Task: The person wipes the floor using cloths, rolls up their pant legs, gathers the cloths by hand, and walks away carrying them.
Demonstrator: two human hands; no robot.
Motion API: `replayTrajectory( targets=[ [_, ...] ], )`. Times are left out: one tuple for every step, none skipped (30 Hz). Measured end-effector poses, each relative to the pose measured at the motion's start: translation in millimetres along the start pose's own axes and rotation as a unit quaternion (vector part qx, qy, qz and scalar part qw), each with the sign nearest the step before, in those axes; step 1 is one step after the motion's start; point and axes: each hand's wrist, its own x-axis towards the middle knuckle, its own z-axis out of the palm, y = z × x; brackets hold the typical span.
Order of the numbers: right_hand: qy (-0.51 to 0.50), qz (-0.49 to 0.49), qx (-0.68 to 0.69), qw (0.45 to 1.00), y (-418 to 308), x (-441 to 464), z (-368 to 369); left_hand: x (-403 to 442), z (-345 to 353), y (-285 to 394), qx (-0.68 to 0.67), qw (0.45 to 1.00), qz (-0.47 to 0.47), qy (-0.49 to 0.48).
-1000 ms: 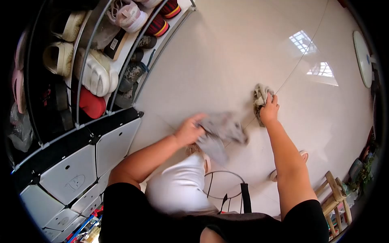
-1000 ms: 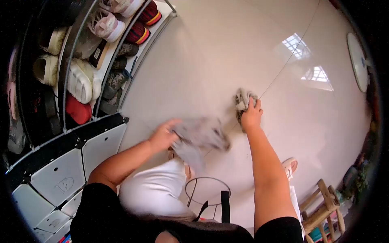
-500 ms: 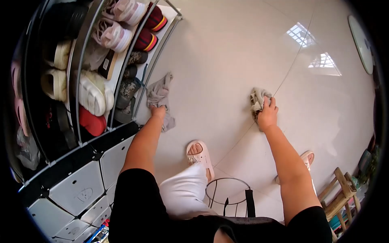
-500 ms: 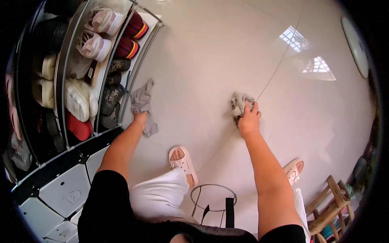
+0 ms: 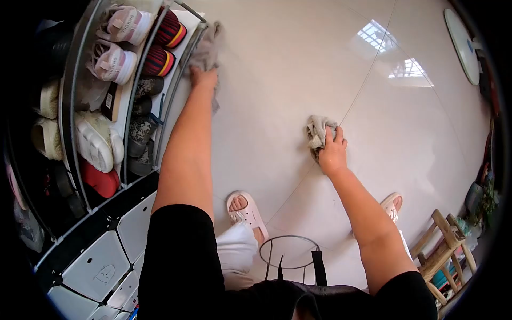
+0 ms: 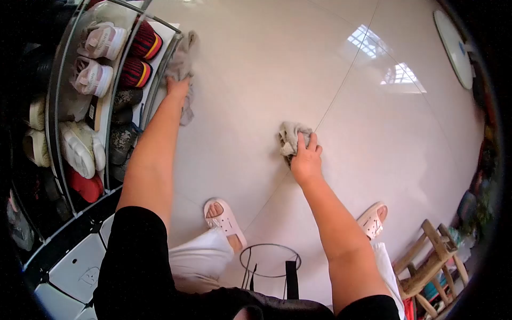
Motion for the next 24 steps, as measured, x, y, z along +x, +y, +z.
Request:
replayTrajectory(
  targets=[
    [0.003,-0.008,0.002,1.000,0,-1,0,-18,4,20,0.046,0.997,0.052,-0.020],
    [0.005,-0.009,-0.003,1.000,1,0,2,-37,7,40,0.089,0.990,0.105,-0.035],
    [-0.002,-0.006,-0.006,1.000,0,0,1,-64,9,62,0.134,0.974,0.177,-0.056],
    [-0.009,0.002,-0.003,1.000,-1,0,-1,-86,17,69,0.157,0.956,0.234,-0.083],
    [-0.016,0.008,0.002,1.000,-3,0,-2,-106,26,74,0.180,0.933,0.292,-0.108],
    [0.004,0.001,-0.003,1.000,2,2,6,-129,36,71,0.168,0.914,0.350,-0.120],
    [-0.002,-0.007,0.002,1.000,5,3,7,-153,42,66,0.160,0.890,0.406,-0.130],
    [0.009,-0.003,-0.013,1.000,7,5,10,-181,40,69,0.151,0.890,0.385,-0.194],
    [0.020,0.002,-0.027,0.999,8,6,13,-209,41,63,0.172,0.879,0.389,-0.215],
    [0.013,-0.005,-0.020,1.000,7,5,15,-236,41,55,0.172,0.863,0.399,-0.258],
    [0.018,-0.008,-0.026,0.999,6,4,13,-270,42,38,0.159,0.868,0.410,-0.229],
    [0.026,-0.011,-0.033,0.999,8,4,12,-302,43,24,0.142,0.872,0.424,-0.199],
    [0.021,-0.016,-0.029,0.999,12,8,13,-325,40,19,0.134,0.897,0.371,-0.202],
    [0.040,-0.031,-0.053,0.997,17,11,16,-342,37,15,0.126,0.919,0.313,-0.204],
    [0.054,-0.048,-0.076,0.994,20,10,21,-353,33,15,0.134,0.923,0.300,-0.201],
    [0.039,-0.058,-0.076,0.995,19,7,23,-364,28,18,0.109,0.936,0.231,-0.242],
    [0.041,-0.049,-0.066,0.996,17,8,20,-370,24,21,0.079,0.943,0.164,-0.279],
    [0.047,-0.039,-0.055,0.997,16,9,17,-371,18,21,0.080,0.942,0.129,-0.298],
    [0.041,-0.045,-0.055,0.997,16,7,16,-370,4,26,0.082,0.944,0.122,-0.294],
    [0.035,-0.044,-0.053,0.997,14,7,14,-365,-16,30,-0.002,0.927,0.021,-0.374],
    [0.030,-0.039,-0.049,0.998,14,7,13,-357,-38,29,-0.085,0.888,-0.079,-0.445],
    [0.024,-0.031,-0.056,0.998,14,9,13,-346,-57,18,-0.101,0.880,-0.065,-0.459],
    [0.018,-0.034,-0.053,0.998,16,8,14,-334,-78,7,-0.117,0.873,-0.053,-0.471],
    [0.023,-0.026,-0.051,0.998,18,9,16,-325,-106,9,-0.145,0.875,-0.076,-0.456]
  ],
)
